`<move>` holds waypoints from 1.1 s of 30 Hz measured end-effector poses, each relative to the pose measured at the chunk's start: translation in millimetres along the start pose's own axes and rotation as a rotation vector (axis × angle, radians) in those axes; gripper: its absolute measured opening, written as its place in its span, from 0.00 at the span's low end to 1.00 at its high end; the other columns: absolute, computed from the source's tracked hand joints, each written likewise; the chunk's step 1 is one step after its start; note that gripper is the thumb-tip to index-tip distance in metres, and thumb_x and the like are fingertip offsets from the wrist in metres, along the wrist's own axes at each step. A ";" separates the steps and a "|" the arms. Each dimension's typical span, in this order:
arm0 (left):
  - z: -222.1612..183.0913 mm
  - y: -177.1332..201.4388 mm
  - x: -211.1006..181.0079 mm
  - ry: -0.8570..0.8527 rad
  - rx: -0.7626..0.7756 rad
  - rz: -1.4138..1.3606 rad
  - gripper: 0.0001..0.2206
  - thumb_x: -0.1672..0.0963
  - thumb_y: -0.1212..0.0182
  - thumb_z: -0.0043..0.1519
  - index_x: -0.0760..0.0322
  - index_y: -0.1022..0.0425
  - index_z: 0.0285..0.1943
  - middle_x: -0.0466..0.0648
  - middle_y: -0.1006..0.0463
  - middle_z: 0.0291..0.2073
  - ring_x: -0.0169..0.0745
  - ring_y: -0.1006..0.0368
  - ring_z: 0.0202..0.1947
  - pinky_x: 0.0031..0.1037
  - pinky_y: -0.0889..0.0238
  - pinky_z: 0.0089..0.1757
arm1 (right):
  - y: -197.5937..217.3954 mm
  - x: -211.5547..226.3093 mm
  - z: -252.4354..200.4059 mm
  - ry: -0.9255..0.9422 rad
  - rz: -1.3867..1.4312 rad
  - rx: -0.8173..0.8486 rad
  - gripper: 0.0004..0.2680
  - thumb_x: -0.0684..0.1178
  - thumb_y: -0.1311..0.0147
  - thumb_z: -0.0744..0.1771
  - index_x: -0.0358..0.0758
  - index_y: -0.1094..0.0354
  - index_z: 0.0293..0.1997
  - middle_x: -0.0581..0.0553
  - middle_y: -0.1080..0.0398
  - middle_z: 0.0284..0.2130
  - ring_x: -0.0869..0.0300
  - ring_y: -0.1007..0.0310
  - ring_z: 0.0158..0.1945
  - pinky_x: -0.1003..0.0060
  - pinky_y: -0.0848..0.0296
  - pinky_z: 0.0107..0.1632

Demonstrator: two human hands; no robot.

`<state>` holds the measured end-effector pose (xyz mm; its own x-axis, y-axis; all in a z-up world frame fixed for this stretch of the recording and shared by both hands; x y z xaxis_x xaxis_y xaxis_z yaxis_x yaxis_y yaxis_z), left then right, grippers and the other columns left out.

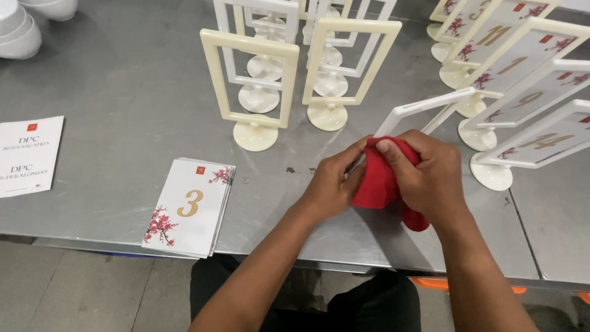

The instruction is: Cleaning plastic table stands with a cloth and inserting table number cards into them.

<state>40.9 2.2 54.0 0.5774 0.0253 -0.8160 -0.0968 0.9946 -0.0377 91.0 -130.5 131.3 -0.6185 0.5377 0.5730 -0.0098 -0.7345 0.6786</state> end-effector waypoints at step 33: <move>-3.0 1.5 1.6 -0.026 -0.019 0.090 0.21 0.64 0.50 0.70 0.66 0.36 0.74 0.58 0.26 0.64 0.52 0.30 0.65 0.44 0.35 0.63 | -13.1 -15.1 -13.6 0.138 -0.100 -0.097 0.09 0.49 0.34 0.68 0.41 0.25 0.29 0.36 0.33 0.17 0.41 0.27 0.25 0.57 0.33 0.25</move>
<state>39.3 3.4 50.9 0.5866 0.1178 -0.8013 -0.1644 0.9861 0.0246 89.7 -134.7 107.6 -0.7125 0.5529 0.4321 -0.1483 -0.7205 0.6774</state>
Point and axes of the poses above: each hand's wrist, its own z-axis towards the middle knuckle, its own y-axis out of the back of the hand, x = y × z, the point moved 7 cm from there along z, towards the middle knuckle
